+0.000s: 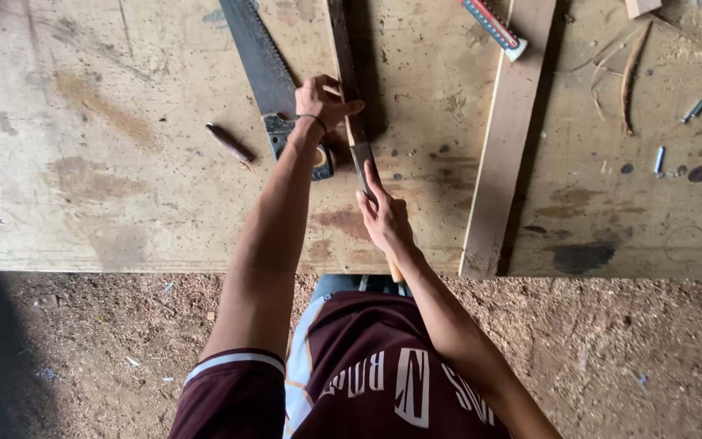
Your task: The person saws a wooden plank clamped to a workbench, then uses a chisel to carve and smooth the plank's edges. The person repeatedly checks the fit of the carved piece against another plank.
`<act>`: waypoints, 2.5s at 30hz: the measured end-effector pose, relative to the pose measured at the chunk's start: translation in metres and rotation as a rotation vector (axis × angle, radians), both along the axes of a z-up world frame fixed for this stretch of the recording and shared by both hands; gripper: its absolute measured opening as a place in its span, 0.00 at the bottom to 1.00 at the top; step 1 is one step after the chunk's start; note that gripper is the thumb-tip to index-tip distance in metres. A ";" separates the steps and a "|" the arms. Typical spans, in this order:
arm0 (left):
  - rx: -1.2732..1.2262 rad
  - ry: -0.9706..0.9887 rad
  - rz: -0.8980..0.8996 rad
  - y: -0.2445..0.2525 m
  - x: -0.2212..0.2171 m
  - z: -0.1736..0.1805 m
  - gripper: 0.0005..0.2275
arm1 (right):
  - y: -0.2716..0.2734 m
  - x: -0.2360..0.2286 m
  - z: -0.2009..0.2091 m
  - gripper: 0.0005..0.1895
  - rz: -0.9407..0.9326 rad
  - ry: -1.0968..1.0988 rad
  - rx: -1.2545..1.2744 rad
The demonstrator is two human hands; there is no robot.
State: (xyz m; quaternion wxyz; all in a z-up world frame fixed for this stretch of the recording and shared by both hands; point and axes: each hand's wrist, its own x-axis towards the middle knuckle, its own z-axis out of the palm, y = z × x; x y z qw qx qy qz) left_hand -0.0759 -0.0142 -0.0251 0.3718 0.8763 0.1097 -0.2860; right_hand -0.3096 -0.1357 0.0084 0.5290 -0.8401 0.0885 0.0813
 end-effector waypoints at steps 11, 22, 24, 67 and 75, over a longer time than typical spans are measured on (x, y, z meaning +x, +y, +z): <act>0.183 -0.350 -0.074 -0.001 -0.005 -0.002 0.31 | -0.009 0.007 0.006 0.32 0.060 0.176 -0.098; -0.100 -0.143 0.021 0.013 -0.015 0.031 0.21 | -0.020 0.012 0.010 0.33 -0.036 0.233 0.098; -0.176 -0.046 0.079 0.015 -0.017 0.031 0.20 | -0.025 0.019 0.011 0.32 -0.070 0.159 0.088; -0.019 -0.394 0.030 0.012 -0.052 0.026 0.26 | 0.012 0.173 0.015 0.27 0.161 0.286 -0.194; -0.036 -0.438 0.130 0.005 -0.058 0.029 0.15 | 0.017 0.179 0.027 0.28 0.167 0.285 -0.251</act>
